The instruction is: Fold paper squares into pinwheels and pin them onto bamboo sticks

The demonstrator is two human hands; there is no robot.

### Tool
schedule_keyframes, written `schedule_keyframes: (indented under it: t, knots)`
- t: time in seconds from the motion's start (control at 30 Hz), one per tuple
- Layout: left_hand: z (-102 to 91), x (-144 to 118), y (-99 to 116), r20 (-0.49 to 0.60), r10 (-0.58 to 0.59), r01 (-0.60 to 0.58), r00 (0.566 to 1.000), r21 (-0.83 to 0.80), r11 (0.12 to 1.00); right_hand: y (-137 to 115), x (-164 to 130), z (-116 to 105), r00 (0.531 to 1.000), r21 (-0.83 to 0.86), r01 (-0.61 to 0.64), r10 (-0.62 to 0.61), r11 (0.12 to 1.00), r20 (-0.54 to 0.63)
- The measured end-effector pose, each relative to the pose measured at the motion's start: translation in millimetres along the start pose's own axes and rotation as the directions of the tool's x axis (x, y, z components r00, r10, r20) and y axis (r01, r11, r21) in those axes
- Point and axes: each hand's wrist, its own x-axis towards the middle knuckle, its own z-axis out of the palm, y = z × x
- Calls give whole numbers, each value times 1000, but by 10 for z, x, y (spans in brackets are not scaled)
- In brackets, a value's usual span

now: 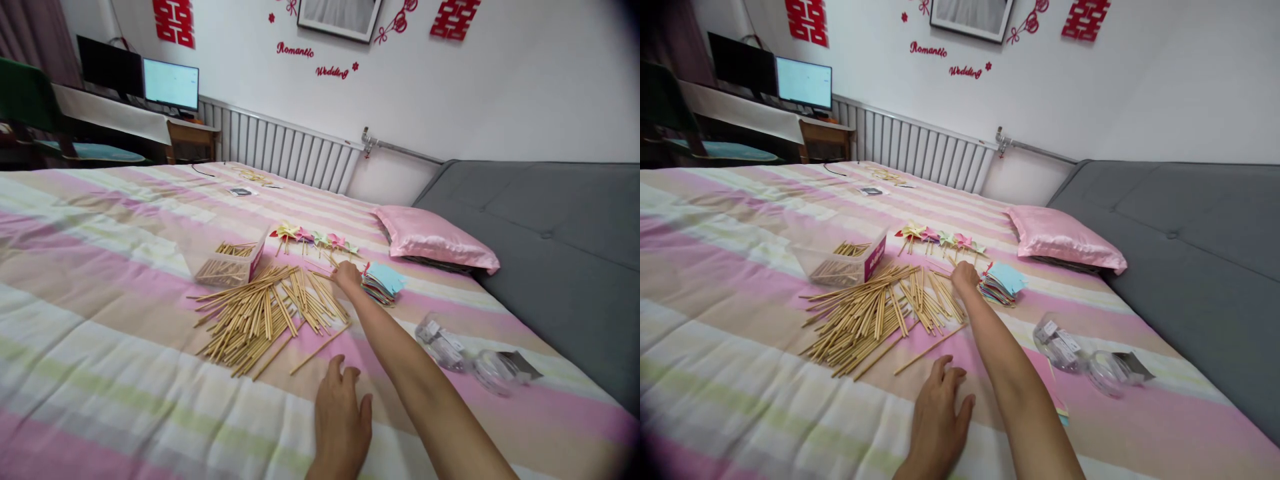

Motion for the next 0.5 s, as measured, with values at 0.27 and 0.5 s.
schedule_keyframes:
  t: [0.27, 0.5]
  knots:
    - [25, -2, -9, -4, -4, 4, 1000, 5, 1000, 136, -60, 119, 993, -128, 99, -90, 987, 78]
    - [4, -10, -5, 9, -7, 7, 1000, -18, 1000, 94, -90, 24, 981, -184, 171, -151, 968, 118]
